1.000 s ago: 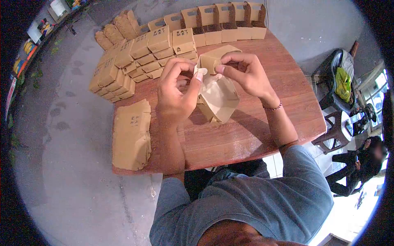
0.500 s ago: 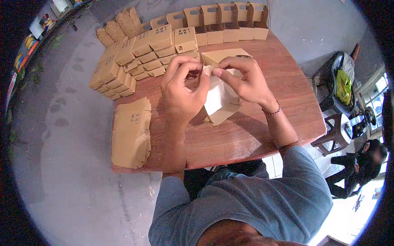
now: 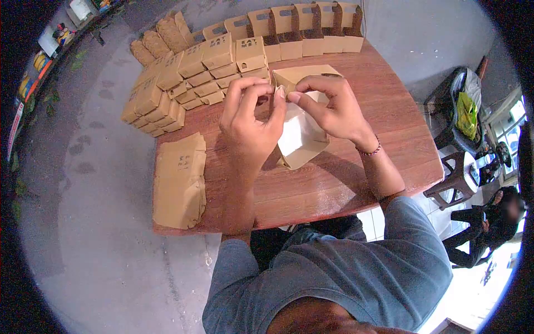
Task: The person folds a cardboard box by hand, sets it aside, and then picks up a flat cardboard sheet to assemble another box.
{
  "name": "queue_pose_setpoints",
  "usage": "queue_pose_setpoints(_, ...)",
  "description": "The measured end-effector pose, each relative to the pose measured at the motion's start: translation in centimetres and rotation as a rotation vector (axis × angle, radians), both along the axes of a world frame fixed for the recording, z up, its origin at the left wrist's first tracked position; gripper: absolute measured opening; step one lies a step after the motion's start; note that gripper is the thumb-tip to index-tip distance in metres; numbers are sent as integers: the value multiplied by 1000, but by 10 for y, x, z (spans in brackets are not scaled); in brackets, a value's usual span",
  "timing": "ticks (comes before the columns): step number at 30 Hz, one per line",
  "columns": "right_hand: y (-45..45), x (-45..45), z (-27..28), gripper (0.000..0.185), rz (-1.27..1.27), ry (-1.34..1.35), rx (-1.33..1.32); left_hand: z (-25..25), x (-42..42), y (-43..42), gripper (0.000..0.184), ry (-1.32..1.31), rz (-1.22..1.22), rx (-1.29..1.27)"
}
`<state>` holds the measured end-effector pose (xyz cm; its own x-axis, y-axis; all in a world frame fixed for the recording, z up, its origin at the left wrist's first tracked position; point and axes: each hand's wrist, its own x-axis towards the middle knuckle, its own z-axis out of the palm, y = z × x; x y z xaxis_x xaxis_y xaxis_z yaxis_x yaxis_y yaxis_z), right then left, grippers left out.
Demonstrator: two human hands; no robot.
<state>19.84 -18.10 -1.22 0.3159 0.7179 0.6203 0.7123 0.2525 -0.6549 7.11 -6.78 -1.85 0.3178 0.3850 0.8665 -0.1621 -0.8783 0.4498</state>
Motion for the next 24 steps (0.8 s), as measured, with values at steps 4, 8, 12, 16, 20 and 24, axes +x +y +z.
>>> queue_pose_setpoints(4, 2, 2, -6, 15, 2, -8, 32, -2, 0, 1, 13, 13, 0, -32)
queue_pose_setpoints(8, 3, 2, -4, 16, 0, -25, 26, -1, -1, 3, 13, 29, 11, -5)
queue_pose_setpoints(12, 6, 3, -8, 17, -2, -32, 63, -2, 0, 6, 12, 49, -29, -25)
queue_pose_setpoints(16, 7, 2, -10, 18, -8, -30, 70, 0, -5, 7, 12, 122, -81, -101)
queue_pose_setpoints(20, 7, 2, -11, 18, -40, -27, 53, -1, -3, 11, 12, 122, -190, -201)
queue_pose_setpoints(24, 6, 3, -10, 18, -45, -57, 65, -4, 0, 10, 12, 74, -174, -198)
